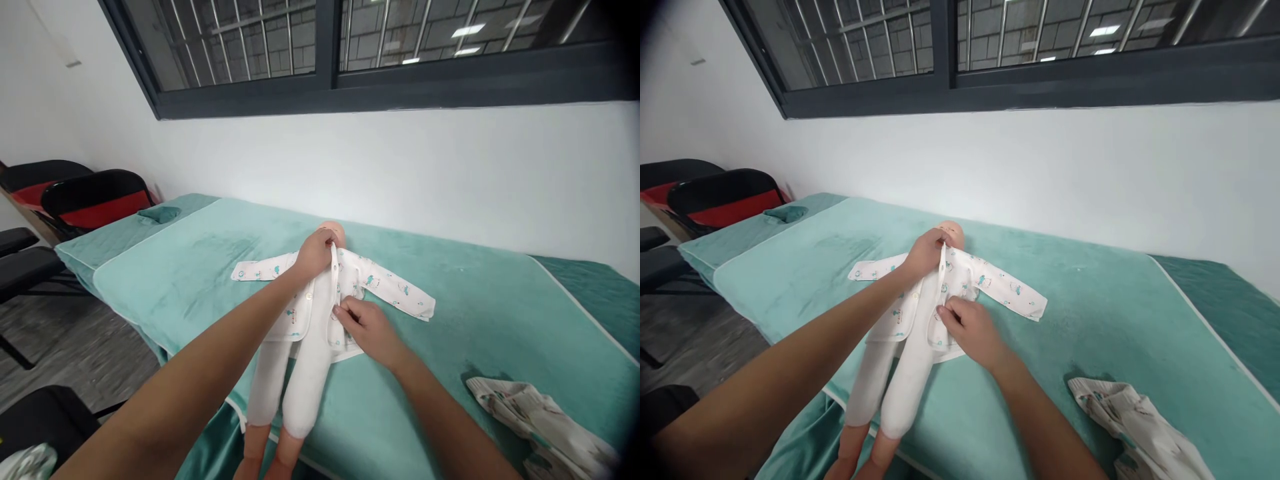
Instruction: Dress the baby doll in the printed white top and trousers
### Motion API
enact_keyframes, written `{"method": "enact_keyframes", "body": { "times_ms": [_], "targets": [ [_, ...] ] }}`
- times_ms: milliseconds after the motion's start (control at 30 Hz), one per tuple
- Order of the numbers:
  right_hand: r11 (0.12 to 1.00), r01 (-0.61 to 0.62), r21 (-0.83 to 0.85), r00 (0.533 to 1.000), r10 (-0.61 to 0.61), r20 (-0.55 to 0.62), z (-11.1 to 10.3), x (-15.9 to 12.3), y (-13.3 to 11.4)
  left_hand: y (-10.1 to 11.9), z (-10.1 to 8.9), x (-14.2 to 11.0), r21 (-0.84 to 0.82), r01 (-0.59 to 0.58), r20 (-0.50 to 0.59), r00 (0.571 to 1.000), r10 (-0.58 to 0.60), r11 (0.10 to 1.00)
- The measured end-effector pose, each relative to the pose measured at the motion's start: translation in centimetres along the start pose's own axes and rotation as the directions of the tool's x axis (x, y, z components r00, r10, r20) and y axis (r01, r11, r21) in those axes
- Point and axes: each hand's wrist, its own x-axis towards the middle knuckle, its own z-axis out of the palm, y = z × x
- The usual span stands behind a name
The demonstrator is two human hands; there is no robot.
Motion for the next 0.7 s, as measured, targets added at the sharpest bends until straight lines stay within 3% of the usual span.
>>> {"method": "enact_keyframes", "body": {
  "times_ms": [133, 233, 300, 467, 700],
  "targets": [
    [0.940, -0.025, 0.340, 0.999, 0.011, 0.045, -0.6, -0.7, -0.5, -0.2, -0.2, -0.3, -0.188, 0.073, 0.013, 0.997, -0.071, 0.979],
    [0.879, -0.031, 0.475, 0.989, -0.040, 0.139, -0.6, -1.1, -0.8, -0.6, -0.1, -0.3, -0.257, 0.174, 0.001, 0.984, -0.180, 0.951],
    [0.873, -0.018, 0.487, 0.989, -0.055, 0.135, -0.6, -1.0, -0.7, -1.0, -0.1, -0.3, -0.272, 0.226, -0.038, 0.969, -0.245, 0.935],
    [0.866, -0.007, 0.499, 0.999, 0.027, -0.032, -0.8, -0.5, 0.2, -1.8, -0.1, -0.3, -0.318, 0.258, -0.091, 0.949, -0.300, 0.912],
    [0.894, -0.037, 0.446, 0.996, -0.003, 0.089, -0.3, -0.3, 0.5, -3.0, 0.1, -0.1, -0.433, 0.216, -0.161, 0.937, -0.310, 0.875]
  ]
}}
